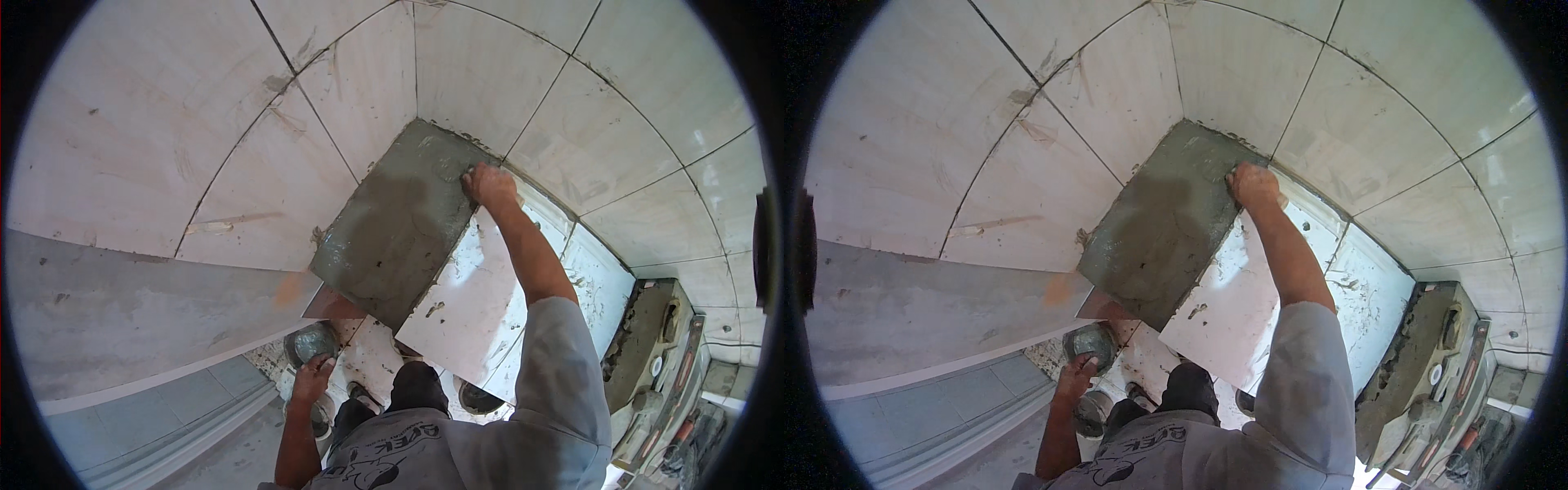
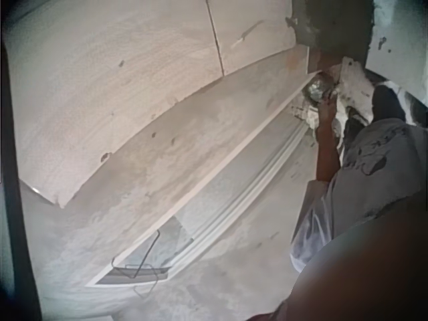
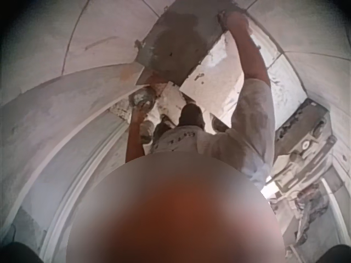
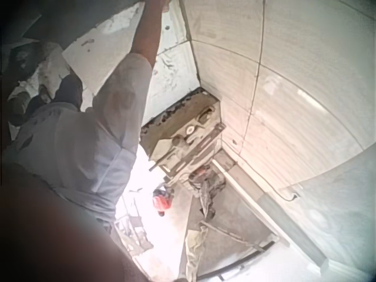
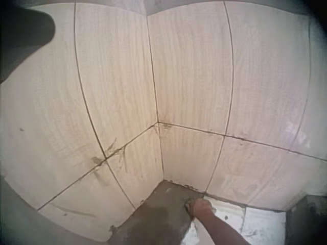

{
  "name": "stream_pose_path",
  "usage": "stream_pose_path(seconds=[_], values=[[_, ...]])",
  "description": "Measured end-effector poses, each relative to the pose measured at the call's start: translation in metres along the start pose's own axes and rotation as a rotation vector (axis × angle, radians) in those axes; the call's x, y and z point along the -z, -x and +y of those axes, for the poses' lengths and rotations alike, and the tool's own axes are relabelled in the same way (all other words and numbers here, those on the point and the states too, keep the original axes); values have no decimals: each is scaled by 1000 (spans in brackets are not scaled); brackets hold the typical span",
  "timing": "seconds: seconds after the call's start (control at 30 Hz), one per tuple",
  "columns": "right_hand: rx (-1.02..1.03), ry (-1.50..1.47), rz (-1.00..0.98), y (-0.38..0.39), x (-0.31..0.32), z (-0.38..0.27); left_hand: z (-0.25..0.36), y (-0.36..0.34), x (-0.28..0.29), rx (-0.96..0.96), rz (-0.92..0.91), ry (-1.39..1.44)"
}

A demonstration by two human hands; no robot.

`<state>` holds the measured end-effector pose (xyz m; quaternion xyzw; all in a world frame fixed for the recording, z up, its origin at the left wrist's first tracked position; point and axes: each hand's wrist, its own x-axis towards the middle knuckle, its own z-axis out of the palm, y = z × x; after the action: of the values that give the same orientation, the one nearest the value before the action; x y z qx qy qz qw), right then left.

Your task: Applying mortar to a wall surface using a trowel for tiling.

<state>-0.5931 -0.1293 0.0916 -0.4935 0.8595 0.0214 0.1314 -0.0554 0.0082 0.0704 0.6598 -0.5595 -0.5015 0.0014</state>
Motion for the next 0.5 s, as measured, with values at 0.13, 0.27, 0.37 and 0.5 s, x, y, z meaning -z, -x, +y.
stream_pose_path(seconds=[0.13,0.27,0.37,0.5], values=[[-95,28,-20,-15,11,-1,11,12,-1,-13,23,-19],[-102,58,-62,-8,17,2,-2,21,6,1,77,50],[-155,-40,-140,3,15,3,-13,30,12,56,110,112],[-193,-148,-99,21,2,-17,-10,34,12,122,58,150]])
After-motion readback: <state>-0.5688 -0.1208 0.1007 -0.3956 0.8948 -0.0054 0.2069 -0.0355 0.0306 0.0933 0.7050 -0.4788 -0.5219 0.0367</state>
